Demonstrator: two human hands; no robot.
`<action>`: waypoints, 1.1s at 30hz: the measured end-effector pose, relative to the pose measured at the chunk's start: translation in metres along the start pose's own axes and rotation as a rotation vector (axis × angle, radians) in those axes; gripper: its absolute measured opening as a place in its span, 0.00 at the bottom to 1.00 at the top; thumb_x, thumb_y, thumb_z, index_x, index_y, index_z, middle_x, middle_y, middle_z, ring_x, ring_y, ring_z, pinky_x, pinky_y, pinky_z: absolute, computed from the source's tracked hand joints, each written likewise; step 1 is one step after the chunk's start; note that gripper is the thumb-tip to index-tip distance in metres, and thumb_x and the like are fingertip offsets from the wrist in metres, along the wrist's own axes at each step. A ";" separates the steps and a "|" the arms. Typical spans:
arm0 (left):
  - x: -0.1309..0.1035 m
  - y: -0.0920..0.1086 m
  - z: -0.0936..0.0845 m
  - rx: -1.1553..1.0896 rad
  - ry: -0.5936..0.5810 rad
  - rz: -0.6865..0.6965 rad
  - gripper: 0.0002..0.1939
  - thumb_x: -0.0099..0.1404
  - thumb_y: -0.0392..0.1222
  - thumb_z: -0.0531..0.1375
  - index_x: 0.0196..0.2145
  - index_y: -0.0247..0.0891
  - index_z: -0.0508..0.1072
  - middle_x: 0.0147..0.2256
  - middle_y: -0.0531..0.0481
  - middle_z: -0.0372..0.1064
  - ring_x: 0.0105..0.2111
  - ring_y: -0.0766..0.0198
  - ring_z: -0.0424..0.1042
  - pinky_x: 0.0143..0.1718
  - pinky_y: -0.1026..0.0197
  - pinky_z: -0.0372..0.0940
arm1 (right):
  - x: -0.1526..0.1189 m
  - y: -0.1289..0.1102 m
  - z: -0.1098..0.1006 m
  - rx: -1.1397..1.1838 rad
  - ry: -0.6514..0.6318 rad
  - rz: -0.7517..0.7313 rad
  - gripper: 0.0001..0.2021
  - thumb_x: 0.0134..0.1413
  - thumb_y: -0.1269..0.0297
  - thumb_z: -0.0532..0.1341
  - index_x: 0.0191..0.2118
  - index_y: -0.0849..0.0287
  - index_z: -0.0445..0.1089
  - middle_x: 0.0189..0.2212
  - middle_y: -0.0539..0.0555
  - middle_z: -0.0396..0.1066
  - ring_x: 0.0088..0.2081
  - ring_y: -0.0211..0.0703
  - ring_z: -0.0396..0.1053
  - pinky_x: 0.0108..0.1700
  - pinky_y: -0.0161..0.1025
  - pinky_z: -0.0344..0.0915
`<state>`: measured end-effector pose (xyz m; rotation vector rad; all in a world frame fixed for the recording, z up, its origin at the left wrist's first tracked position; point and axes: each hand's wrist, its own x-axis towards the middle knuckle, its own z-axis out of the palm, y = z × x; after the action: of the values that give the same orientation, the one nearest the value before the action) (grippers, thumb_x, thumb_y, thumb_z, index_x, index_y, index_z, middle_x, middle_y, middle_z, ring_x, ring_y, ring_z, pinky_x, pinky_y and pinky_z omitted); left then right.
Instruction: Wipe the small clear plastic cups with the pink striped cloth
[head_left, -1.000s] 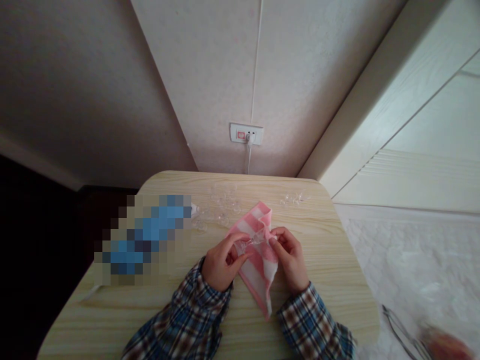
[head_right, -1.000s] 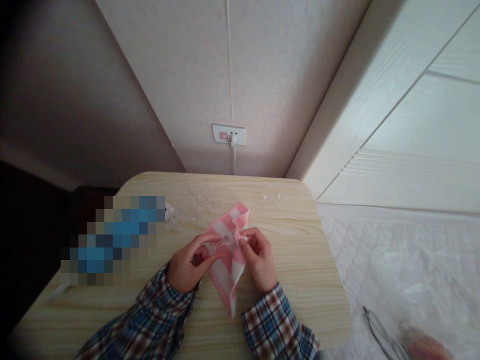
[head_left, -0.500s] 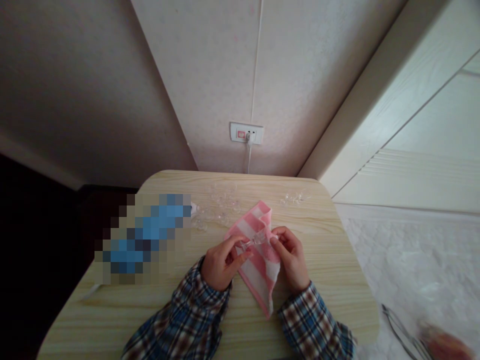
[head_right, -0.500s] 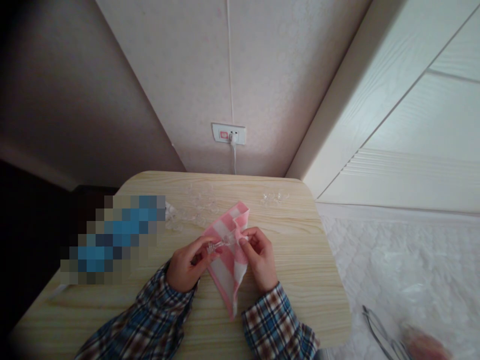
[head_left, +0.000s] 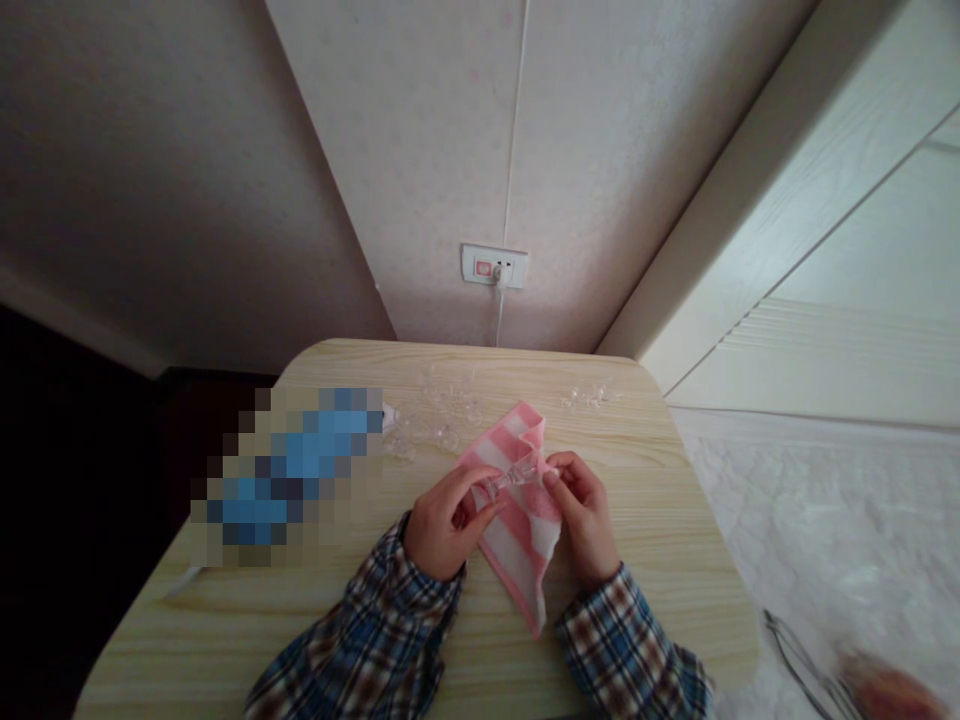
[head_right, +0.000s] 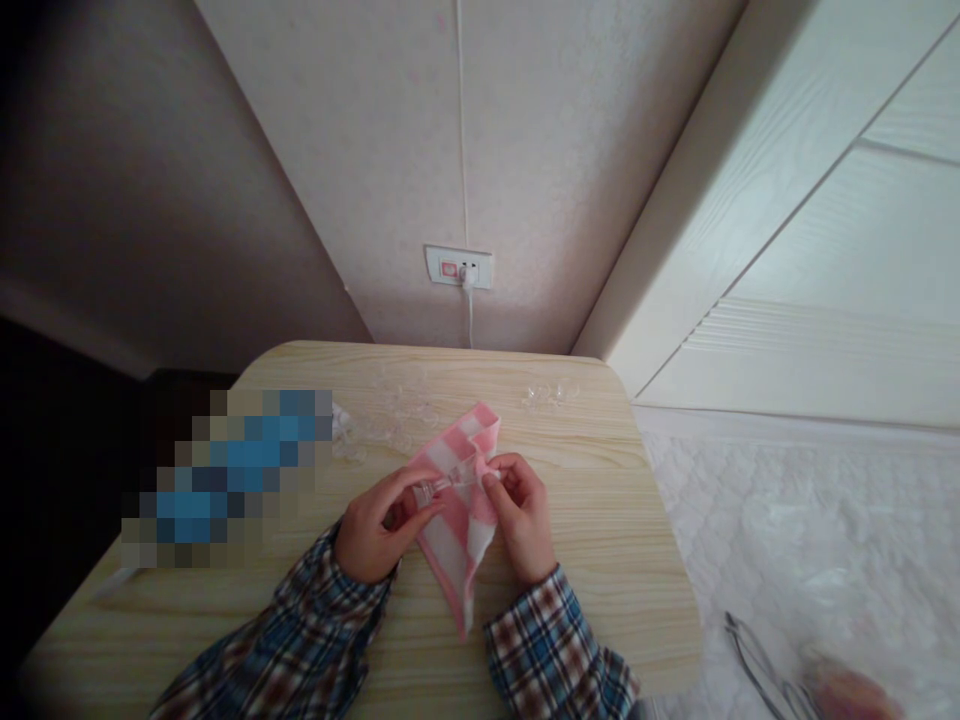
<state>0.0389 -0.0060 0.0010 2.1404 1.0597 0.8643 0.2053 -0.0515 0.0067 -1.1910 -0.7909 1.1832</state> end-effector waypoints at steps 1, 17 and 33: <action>0.001 0.000 -0.001 0.002 0.004 0.019 0.13 0.57 0.40 0.57 0.41 0.39 0.65 0.32 0.52 0.67 0.20 0.74 0.60 0.24 0.69 0.60 | 0.000 0.000 0.000 0.000 -0.001 0.000 0.04 0.51 0.64 0.56 0.34 0.57 0.62 0.24 0.47 0.59 0.24 0.31 0.54 0.25 0.30 0.49; -0.001 0.003 -0.003 -0.012 0.023 0.078 0.12 0.54 0.43 0.60 0.36 0.36 0.67 0.25 0.53 0.68 0.18 0.73 0.61 0.20 0.71 0.59 | -0.001 0.002 -0.001 0.002 0.026 -0.010 0.05 0.51 0.64 0.57 0.34 0.57 0.63 0.22 0.46 0.59 0.23 0.31 0.53 0.23 0.30 0.49; -0.002 0.001 -0.002 -0.018 0.028 0.112 0.12 0.51 0.44 0.62 0.31 0.34 0.68 0.18 0.55 0.64 0.17 0.73 0.60 0.19 0.72 0.58 | -0.001 0.001 0.000 -0.004 0.017 -0.011 0.05 0.51 0.63 0.57 0.33 0.58 0.62 0.23 0.47 0.60 0.24 0.32 0.55 0.24 0.30 0.50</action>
<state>0.0370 -0.0073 0.0026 2.1960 0.9493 0.9550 0.2050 -0.0530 0.0060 -1.1973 -0.7858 1.1619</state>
